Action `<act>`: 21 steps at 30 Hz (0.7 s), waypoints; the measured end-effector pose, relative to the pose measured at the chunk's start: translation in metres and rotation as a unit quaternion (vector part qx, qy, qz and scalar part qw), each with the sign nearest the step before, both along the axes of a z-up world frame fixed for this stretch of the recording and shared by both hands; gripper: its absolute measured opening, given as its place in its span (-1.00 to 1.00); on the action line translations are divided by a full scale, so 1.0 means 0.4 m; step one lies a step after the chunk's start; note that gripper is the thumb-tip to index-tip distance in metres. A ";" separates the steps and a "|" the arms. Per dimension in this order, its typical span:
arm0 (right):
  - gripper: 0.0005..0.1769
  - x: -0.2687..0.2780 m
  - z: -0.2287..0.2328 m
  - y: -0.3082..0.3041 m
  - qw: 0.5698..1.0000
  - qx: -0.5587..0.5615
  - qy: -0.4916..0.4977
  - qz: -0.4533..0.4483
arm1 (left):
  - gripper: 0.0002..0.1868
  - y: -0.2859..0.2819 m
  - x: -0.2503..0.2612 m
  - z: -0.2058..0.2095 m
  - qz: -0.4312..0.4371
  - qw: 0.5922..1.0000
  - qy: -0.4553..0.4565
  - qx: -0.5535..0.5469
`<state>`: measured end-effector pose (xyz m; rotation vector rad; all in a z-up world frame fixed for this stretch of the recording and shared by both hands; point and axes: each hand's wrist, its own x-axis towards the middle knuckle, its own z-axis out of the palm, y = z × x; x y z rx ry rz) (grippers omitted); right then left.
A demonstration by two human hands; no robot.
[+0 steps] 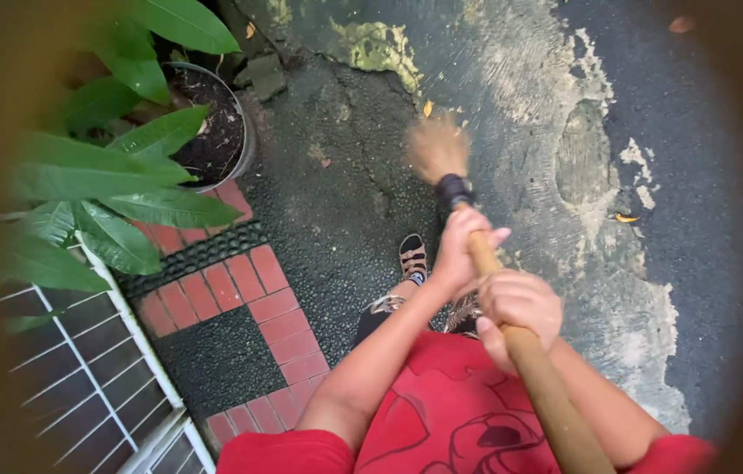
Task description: The recorder is sweeping leaves and dirt from an outdoor paved entryway using a broom.
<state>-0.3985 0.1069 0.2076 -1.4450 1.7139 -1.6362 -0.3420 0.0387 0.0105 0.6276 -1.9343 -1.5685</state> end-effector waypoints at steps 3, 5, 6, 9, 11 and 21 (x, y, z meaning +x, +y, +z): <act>-0.84 0.033 0.004 -0.019 0.999 -0.015 -0.020 0.044 | -0.71 -0.045 0.093 0.014 0.022 1.000 -0.006 0.000; -0.83 0.066 -0.035 -0.027 0.996 -0.041 -0.044 0.066 | -0.67 -0.066 0.147 0.010 0.037 0.998 -0.046 -0.035; -0.82 0.075 -0.055 -0.036 0.991 -0.068 -0.068 0.089 | -0.64 -0.083 0.166 0.007 0.051 0.993 -0.085 -0.072; -0.83 0.093 -0.115 -0.027 0.987 -0.070 -0.092 0.110 | -0.66 -0.056 0.206 -0.072 0.079 0.991 -0.086 -0.072; -0.84 0.085 -0.153 0.003 0.991 -0.067 -0.075 0.088 | -0.66 -0.014 0.185 -0.112 0.075 0.992 -0.088 -0.056; -0.78 -0.205 -0.098 0.268 0.999 0.025 0.022 -0.007 | -0.68 0.326 -0.216 -0.132 -0.022 1.000 -0.002 0.019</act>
